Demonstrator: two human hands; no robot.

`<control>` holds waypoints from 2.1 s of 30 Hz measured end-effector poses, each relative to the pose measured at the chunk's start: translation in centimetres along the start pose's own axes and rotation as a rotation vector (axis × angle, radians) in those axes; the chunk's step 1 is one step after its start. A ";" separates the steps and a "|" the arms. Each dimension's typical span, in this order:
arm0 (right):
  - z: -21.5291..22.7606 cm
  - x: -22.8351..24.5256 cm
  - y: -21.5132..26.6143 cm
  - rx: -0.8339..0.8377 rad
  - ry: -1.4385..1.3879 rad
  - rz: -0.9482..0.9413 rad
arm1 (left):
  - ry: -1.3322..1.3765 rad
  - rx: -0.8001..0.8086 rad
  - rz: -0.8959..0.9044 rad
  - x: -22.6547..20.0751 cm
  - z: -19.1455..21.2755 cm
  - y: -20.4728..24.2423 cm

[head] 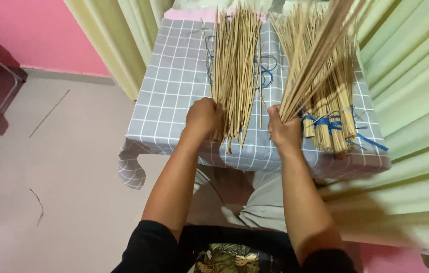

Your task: Gathering and aligning thin wooden sticks into a bundle and tying them together with plastic string.

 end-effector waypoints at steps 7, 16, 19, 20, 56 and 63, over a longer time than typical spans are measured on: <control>0.8 -0.6 -0.6 0.007 -0.199 0.121 | -0.183 -0.026 -0.065 -2.4 3.2 2.8; 0.9 -1.4 -1.3 0.038 -0.327 0.153 | -0.514 -0.202 -0.173 -3.6 4.3 3.5; 0.8 -1.2 -1.2 0.044 -0.321 0.161 | -0.624 -0.291 -0.165 -3.7 5.5 3.3; 0.8 -1.3 -1.3 0.044 -0.321 0.161 | -0.661 -0.304 -0.161 -3.9 6.0 3.4; 0.5 -1.1 -1.8 0.072 -0.283 0.157 | -0.372 -0.240 0.065 12.2 5.7 -7.1; 0.7 -2.2 -2.0 0.094 -0.321 0.156 | -0.038 -0.210 0.193 12.1 7.2 -4.6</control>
Point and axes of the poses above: each hand's wrist, its own y-axis away from the middle knuckle, its own z-axis out of the back of the hand, x = y × z, the point moved 8 cm from there along -y, towards the middle knuckle, and after that the axes turned 13 degrees about -z, right-handed, at the moved point
